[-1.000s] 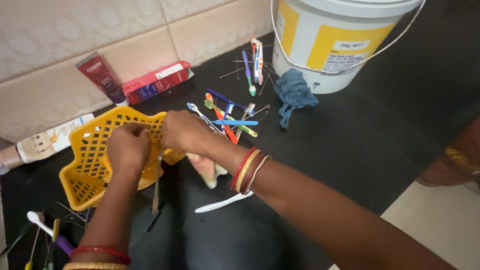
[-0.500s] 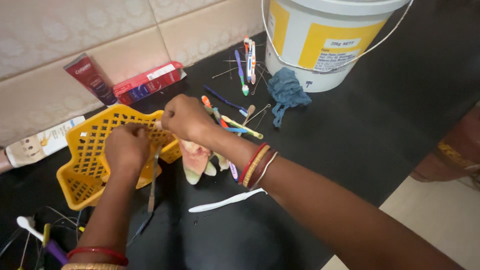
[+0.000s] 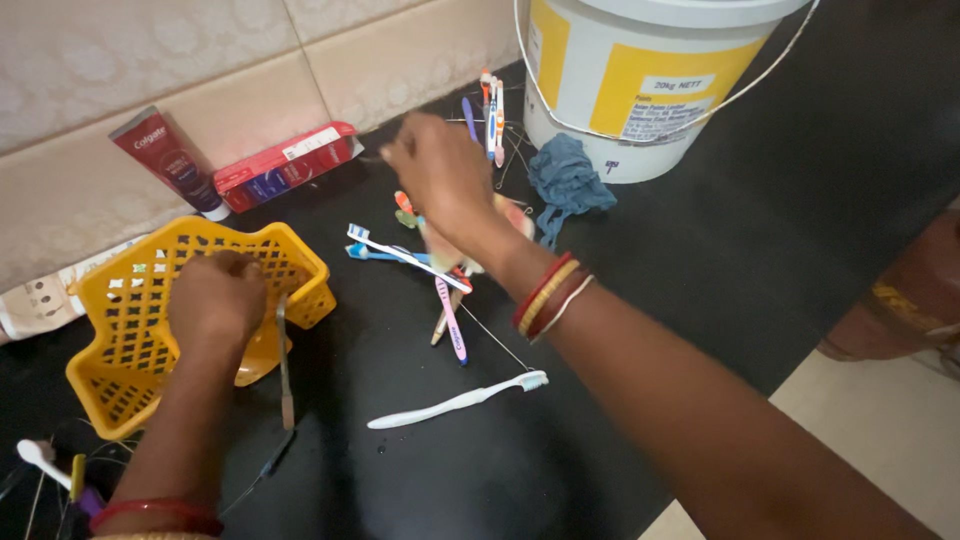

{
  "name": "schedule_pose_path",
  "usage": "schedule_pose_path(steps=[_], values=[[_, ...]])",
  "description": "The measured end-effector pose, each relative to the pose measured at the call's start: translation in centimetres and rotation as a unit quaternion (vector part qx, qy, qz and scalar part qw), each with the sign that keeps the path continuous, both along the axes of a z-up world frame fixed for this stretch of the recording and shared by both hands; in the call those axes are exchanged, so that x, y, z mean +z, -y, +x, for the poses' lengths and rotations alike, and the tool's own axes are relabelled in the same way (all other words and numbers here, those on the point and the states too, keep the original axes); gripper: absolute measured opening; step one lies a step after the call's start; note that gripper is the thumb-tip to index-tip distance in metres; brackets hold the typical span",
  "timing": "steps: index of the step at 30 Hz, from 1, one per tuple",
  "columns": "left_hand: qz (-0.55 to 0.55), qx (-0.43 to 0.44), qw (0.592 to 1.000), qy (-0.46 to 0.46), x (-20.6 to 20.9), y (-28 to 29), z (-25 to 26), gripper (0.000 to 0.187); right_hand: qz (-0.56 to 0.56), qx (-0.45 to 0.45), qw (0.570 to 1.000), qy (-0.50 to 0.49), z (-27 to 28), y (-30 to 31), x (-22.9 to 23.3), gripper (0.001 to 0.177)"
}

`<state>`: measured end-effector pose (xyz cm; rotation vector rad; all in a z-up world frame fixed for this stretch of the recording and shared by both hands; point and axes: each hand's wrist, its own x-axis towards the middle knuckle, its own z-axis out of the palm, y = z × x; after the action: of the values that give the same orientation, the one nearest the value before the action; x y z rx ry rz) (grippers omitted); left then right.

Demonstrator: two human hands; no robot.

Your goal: The person wipes a bathroom countertop with a cloth, then removes toothbrushes from a yellow plastic holder and wipes the holder. The person also wipes the countertop again after removing the items.

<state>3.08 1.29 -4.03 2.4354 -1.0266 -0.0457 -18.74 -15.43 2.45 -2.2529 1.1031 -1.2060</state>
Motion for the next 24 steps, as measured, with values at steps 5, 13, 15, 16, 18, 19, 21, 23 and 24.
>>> schedule_pose_path(steps=[5, 13, 15, 16, 18, 19, 21, 23, 24], values=[[0.007, -0.01, 1.0, 0.01, 0.2, -0.3, 0.2, 0.029, 0.005, -0.005, 0.986, -0.169, -2.0, -0.7, -3.8, 0.017], [0.015, -0.018, 0.999, 0.028, 0.6, -0.7, -0.6, 0.027, 0.012, 0.078, 0.982, -0.169, -0.5, -2.9, -3.1, 0.025], [0.033, -0.017, 0.999, 0.038, 0.6, -0.6, -0.9, 0.028, -0.02, 0.123, 0.986, -0.111, 1.6, -4.5, -2.4, 0.026], [0.031, -0.013, 0.999, 0.036, 0.6, -0.6, -1.0, 0.03, 0.005, 0.15, 0.982, -0.117, 2.7, -5.5, -2.1, 0.027], [0.026, -0.005, 0.999, 0.035, 0.6, -0.5, -0.9, 0.038, 0.044, 0.196, 0.969, -0.143, 4.6, -7.4, -1.7, 0.032], [0.007, -0.008, 0.999, 0.033, 0.6, -0.5, -0.7, 0.043, 0.06, 0.214, 0.961, -0.165, 5.2, -8.3, -1.7, 0.035], [-0.029, -0.014, 0.999, 0.029, 0.5, -0.4, -0.3, 0.054, 0.072, 0.236, 0.946, -0.208, 5.7, -9.6, -1.8, 0.04], [-0.059, -0.013, 0.998, 0.001, 0.3, -0.5, 0.2, 0.06, 0.064, 0.246, 0.934, -0.251, 6.0, -10.5, -2.0, 0.042], [-0.074, -0.012, 0.997, -0.013, 0.3, -0.6, 0.6, 0.063, 0.057, 0.251, 0.933, -0.252, 6.1, -10.7, -2.0, 0.041]])
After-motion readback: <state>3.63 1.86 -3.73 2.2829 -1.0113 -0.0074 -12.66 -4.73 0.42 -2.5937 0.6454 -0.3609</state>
